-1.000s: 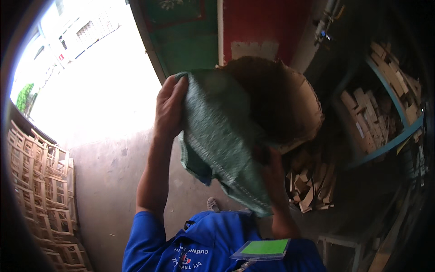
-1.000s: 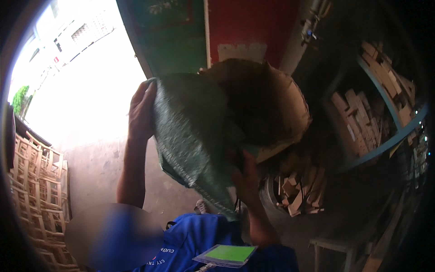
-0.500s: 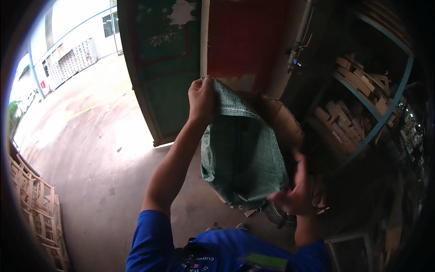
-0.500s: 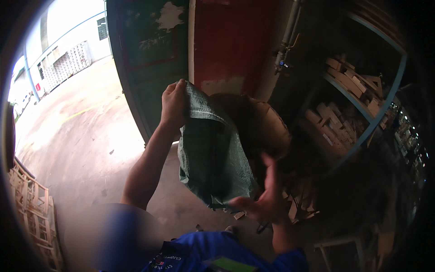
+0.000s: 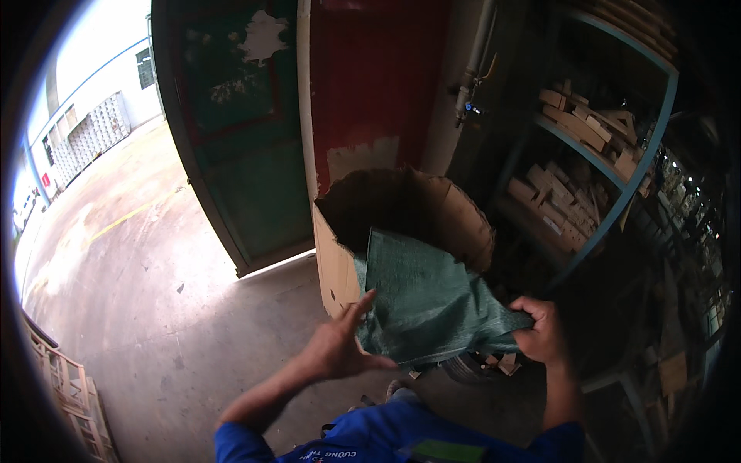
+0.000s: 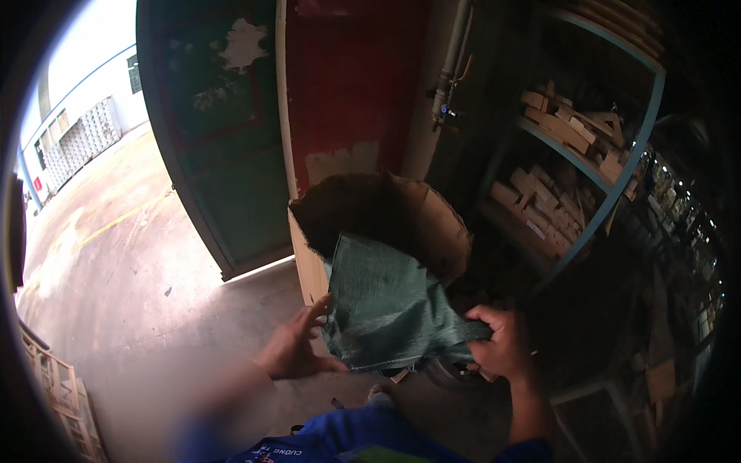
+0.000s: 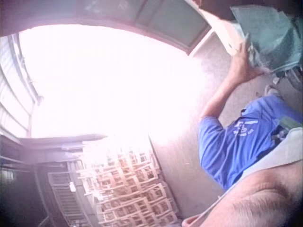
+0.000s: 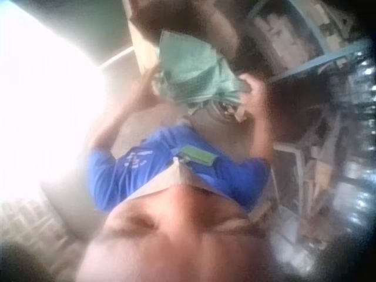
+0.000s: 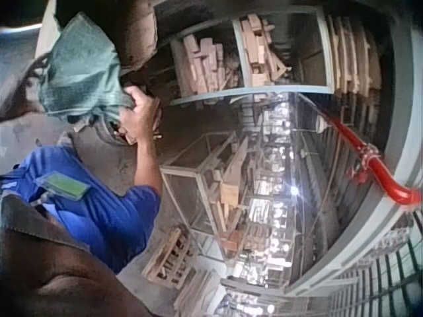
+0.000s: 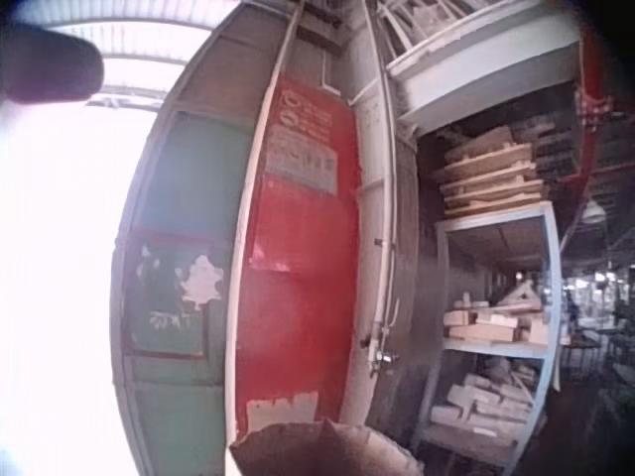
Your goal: The person walks through a workshop, picks up black straps, and uses them to tie a green sack filled with wood scraps. The person repeatedly pulls and adjusts the straps to secure the sack's opening.
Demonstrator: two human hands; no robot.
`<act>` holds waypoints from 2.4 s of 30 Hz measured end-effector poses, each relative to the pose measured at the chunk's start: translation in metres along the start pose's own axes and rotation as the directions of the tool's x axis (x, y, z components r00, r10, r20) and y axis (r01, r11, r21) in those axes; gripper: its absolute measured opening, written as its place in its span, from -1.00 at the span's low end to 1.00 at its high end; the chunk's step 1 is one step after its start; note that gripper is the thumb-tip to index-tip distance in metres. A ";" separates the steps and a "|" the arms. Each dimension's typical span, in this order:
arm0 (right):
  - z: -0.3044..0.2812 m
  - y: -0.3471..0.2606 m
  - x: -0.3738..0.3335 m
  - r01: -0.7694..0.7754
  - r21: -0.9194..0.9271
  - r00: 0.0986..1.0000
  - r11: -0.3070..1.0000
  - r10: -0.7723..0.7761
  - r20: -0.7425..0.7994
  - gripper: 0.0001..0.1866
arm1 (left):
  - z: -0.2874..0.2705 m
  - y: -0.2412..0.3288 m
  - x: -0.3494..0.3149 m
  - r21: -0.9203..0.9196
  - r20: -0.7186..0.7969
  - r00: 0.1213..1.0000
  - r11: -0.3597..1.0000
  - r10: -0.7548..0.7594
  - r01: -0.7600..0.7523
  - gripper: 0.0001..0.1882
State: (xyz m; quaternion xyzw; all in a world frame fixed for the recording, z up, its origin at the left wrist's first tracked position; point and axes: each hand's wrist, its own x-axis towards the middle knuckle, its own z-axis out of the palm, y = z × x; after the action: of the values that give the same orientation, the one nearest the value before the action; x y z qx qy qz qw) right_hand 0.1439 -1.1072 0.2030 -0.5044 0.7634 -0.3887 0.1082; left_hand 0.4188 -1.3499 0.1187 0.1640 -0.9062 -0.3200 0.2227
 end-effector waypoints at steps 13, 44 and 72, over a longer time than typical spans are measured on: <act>-0.002 -0.031 0.107 0.049 0.450 0.991 0.891 -0.098 0.086 -0.70 | 0.028 -0.152 0.095 -0.141 -0.831 0.521 0.980 -0.195 0.143 -0.50; 0.053 0.307 0.388 0.005 -0.168 0.994 0.986 -0.023 -0.103 -0.58 | -0.040 -0.344 0.264 -0.605 -0.326 0.677 0.696 -0.660 0.387 -0.64; 0.166 0.338 0.730 -0.361 -0.594 0.926 0.719 0.352 -0.137 -0.42 | -0.031 -0.534 0.412 -0.538 0.185 0.794 0.616 -0.580 0.576 -0.60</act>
State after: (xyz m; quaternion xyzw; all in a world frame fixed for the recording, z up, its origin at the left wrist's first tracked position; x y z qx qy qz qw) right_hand -0.3374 -1.7471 0.0190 -0.3529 0.9305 -0.0976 0.0075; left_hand 0.1678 -1.9429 -0.0853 0.3733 -0.6659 -0.6285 0.1492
